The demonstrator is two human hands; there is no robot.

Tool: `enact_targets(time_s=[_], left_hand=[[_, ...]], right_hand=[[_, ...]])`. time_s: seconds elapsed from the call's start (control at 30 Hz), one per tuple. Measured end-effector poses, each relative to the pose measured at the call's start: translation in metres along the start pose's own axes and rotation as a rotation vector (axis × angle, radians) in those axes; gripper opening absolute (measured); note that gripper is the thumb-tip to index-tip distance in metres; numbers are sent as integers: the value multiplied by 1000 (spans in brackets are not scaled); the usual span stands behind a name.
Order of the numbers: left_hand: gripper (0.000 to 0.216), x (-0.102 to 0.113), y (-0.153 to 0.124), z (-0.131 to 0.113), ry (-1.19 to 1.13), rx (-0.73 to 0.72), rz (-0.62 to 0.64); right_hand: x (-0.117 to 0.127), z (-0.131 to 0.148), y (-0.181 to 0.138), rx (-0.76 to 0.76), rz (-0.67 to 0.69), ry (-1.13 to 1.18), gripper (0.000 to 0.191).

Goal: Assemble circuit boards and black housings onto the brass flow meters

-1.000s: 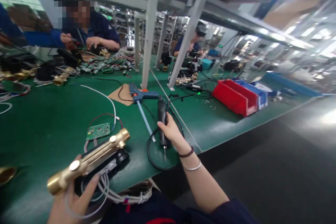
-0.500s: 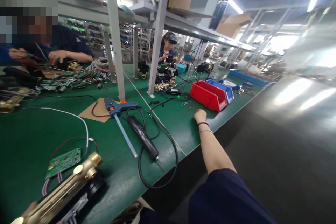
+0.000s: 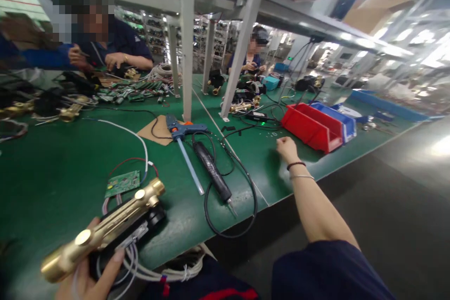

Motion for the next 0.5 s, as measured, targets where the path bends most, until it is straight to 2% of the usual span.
enact_targets(time_s=[0.07,0.13,0.17,0.23,0.27,0.33,0.4,0.5], left_hand=[[60,3,-2,-8,3,0,-3],[62,5,-2,-10,2,-36,8],[63,6,-2,-11,5,-55,14],[65,8,-2,-11,0,-89,19],[65,10,-2,-11,-5,-100,22],[67,12,-2,-13,-16,-119,35],[68,13,-2,-15,-18,-124,62],[68,15,-2,-18,-28,-122,89]], right_hand=[[-6,22,-38,104,32,62,16],[-12,45,-94,237,134,165,13],[-14,59,-127,368,228,302,12],[-21,83,-200,578,508,469,17],[-26,93,-236,674,632,486,14],[-39,110,-297,897,775,512,16],[-56,119,-337,1054,802,526,20],[-81,123,-362,1198,740,474,23]])
Point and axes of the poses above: each hand's wrist, its own y-axis towards the middle knuckle, its own x-axis out of the back of the hand, z = x × y, the point moved 3 cm from there along y, towards the middle knuckle, and after that the axes turned 10 degrees about y, right-handed, at the moved point
